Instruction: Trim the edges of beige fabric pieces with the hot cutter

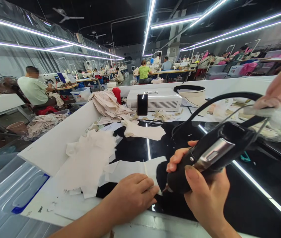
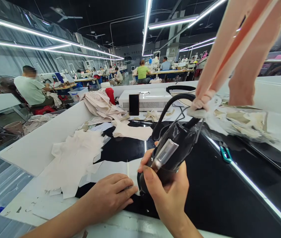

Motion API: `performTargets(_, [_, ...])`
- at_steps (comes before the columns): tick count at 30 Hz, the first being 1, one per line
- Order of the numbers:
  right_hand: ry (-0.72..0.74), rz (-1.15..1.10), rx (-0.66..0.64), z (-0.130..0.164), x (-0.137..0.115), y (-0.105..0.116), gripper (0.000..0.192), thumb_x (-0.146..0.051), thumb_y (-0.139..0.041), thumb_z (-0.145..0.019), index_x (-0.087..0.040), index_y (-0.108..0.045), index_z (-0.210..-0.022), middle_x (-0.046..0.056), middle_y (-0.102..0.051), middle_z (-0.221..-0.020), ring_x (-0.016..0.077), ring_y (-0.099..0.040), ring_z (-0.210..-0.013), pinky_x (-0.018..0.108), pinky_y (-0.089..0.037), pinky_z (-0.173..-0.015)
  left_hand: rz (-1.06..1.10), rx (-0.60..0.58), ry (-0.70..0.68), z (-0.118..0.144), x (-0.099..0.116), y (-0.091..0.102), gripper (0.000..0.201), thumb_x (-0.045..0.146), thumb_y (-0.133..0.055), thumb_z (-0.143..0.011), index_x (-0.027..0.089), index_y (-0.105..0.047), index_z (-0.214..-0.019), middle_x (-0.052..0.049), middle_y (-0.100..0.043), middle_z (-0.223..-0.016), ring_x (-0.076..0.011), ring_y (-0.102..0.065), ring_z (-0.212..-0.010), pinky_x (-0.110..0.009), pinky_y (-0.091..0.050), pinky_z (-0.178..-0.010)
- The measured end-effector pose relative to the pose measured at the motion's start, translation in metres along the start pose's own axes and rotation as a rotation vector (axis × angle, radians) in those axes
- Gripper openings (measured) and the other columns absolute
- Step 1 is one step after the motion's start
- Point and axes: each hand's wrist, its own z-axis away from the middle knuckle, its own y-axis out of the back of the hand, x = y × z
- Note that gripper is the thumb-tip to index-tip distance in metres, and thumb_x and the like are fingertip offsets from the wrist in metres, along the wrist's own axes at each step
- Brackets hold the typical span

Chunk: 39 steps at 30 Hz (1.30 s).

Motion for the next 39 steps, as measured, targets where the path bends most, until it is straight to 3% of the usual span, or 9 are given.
performTargets(17, [0.006,-0.006,0.021,0.0004,0.0,-0.0031,0.036,-0.04,-0.089,-0.098,-0.031,-0.069,-0.127,-0.001,-0.075,-0.089,0.0182,-0.072,-0.065,0.029,-0.065,-0.056,-0.003,-0.054,0.028,0.0017,0.0014,0.0014,0.017,0.027,-0.064,-0.118,0.015,-0.066,-0.13,-0.006,-0.076,-0.112,-0.0211,-0.074,-0.108,-0.034,-0.066,-0.099])
performTargets(26, [0.007,-0.031,0.046,-0.0041,0.0,-0.0056,0.038,-0.044,-0.091,-0.097,-0.031,-0.07,-0.125,-0.002,-0.075,-0.089,0.0157,-0.071,-0.066,0.028,-0.065,-0.063,0.005,-0.001,0.02,0.0018,-0.0003,-0.0004,0.019,0.022,-0.051,-0.121,0.014,-0.067,-0.127,-0.007,-0.076,-0.109,-0.0209,-0.074,-0.103,-0.034,-0.067,-0.094])
performTargets(32, [0.003,-0.032,0.021,-0.0039,0.0008,-0.0069,0.035,-0.043,-0.09,-0.098,-0.031,-0.07,-0.124,-0.002,-0.076,-0.088,0.0163,-0.072,-0.066,0.027,-0.065,-0.06,-0.013,-0.034,0.005,0.0022,0.0005,0.0005,0.018,0.023,-0.059,-0.119,0.013,-0.066,-0.132,-0.008,-0.077,-0.111,-0.0205,-0.075,-0.106,-0.033,-0.067,-0.098])
performTargets(39, [0.022,-0.011,0.008,-0.0034,-0.0008,-0.0072,0.032,-0.038,-0.088,-0.099,-0.031,-0.068,-0.123,-0.002,-0.076,-0.089,0.0169,-0.072,-0.065,0.027,-0.064,-0.056,0.016,-0.009,0.02,0.0021,0.0012,0.0001,0.021,0.024,-0.053,-0.121,0.013,-0.068,-0.132,-0.007,-0.077,-0.111,-0.0211,-0.075,-0.106,-0.033,-0.066,-0.097])
